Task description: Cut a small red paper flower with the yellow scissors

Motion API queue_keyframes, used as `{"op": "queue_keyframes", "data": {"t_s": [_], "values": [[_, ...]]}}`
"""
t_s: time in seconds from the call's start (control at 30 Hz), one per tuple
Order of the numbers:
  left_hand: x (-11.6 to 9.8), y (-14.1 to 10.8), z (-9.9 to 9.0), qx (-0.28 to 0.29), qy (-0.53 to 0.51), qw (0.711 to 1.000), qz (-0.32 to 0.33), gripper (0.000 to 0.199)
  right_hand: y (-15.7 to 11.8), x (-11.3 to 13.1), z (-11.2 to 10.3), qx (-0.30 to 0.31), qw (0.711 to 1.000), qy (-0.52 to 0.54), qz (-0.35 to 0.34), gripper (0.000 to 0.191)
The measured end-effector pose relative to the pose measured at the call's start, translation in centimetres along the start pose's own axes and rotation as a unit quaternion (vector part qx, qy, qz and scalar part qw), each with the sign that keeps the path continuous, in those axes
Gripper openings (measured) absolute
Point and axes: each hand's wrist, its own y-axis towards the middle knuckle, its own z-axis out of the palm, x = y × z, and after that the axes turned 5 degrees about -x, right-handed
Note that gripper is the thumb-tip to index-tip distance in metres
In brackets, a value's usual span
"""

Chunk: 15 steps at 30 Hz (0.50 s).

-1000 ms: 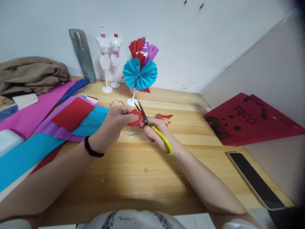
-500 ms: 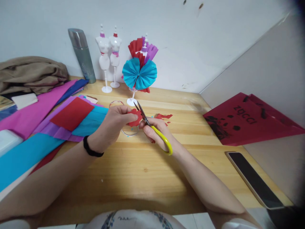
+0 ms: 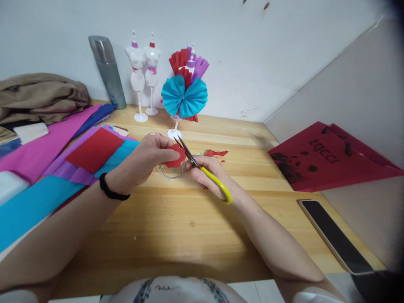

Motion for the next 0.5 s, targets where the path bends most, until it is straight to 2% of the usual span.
{"op": "queue_keyframes", "data": {"t_s": [0.33, 0.5], "values": [[-1.6, -0.3, -0.5, 0.012, 0.062, 0.997, -0.032, 0.008, 0.0, 0.0, -0.8, 0.026, 1.000, -0.018, -0.002, 0.053], [-1.9, -0.3, -0.7, 0.019, 0.090, 0.995, -0.032, 0.008, 0.0, 1.2, -1.0, 0.043, 0.998, -0.021, 0.027, 0.053]]}}
